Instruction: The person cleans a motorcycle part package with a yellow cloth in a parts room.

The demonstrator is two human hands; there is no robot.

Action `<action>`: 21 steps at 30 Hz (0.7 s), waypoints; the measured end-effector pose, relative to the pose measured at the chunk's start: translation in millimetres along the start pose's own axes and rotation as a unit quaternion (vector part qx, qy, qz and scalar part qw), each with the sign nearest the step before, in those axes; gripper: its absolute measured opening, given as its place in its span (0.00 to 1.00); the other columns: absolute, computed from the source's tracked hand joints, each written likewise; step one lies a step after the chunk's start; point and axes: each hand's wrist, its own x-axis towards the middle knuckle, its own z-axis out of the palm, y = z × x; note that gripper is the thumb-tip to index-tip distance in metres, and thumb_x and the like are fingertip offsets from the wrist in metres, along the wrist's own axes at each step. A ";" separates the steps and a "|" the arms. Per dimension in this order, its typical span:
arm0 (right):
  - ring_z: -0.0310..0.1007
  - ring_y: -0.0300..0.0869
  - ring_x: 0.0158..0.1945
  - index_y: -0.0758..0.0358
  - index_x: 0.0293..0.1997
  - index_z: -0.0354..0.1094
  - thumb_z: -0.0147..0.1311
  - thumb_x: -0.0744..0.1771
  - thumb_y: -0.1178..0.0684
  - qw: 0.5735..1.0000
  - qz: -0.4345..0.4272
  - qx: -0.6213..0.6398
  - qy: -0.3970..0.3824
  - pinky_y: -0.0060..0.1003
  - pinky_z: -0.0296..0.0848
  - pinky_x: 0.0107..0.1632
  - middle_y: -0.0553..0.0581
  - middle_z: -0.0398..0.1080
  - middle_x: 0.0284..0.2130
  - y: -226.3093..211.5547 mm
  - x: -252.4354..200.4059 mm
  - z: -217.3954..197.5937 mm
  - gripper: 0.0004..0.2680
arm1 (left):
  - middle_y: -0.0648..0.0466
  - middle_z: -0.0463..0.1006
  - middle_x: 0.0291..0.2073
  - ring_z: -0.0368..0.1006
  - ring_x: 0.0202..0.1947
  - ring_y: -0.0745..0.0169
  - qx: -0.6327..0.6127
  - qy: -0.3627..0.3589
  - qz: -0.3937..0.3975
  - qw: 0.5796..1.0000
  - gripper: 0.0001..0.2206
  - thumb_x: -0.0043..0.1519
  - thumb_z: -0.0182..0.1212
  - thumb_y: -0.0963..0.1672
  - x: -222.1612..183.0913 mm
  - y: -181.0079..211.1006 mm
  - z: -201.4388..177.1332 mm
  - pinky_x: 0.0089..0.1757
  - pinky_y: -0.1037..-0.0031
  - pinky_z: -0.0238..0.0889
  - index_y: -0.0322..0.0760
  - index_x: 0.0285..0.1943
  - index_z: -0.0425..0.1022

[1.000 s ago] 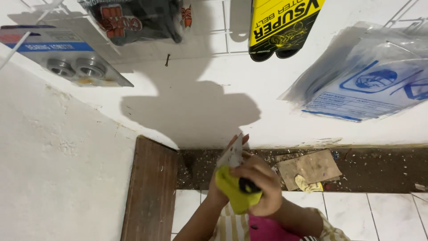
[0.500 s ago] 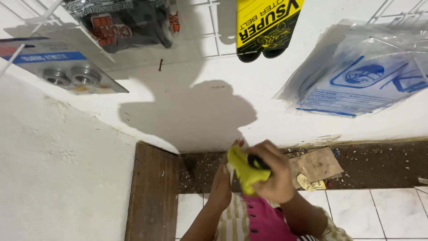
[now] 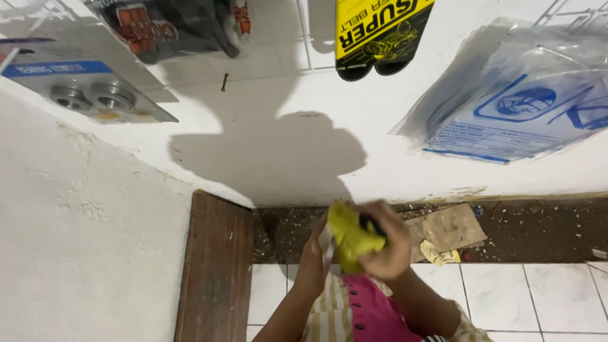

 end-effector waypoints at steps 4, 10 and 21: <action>0.74 0.41 0.38 0.66 0.49 0.71 0.61 0.63 0.48 0.997 -0.051 0.047 -0.023 0.35 0.72 0.39 0.59 0.75 0.39 -30.9 -8.0 5.6 0.15 | 0.42 0.55 0.78 0.63 0.66 0.37 -0.189 -0.025 0.000 0.982 0.48 0.58 0.34 0.68 7.8 3.4 8.3 0.61 0.53 0.64 0.41 0.83 0.43; 0.80 0.39 0.35 0.69 0.48 0.72 0.63 0.66 0.50 0.987 0.104 -0.101 0.066 0.35 0.77 0.37 0.59 0.77 0.36 10.7 1.4 -8.2 0.12 | 0.37 0.51 0.77 0.50 0.76 0.36 -0.081 -0.034 0.043 0.995 0.46 0.64 0.61 0.63 1.2 -5.3 14.0 0.69 0.50 0.50 0.34 0.79 0.46; 0.75 0.40 0.35 0.72 0.47 0.71 0.60 0.64 0.54 0.998 0.007 -0.055 0.038 0.34 0.74 0.35 0.59 0.75 0.38 -20.5 11.3 4.0 0.12 | 0.38 0.53 0.76 0.52 0.75 0.38 -0.265 -0.040 0.024 0.963 0.57 0.52 0.56 0.70 15.6 21.4 18.6 0.68 0.48 0.53 0.33 0.81 0.44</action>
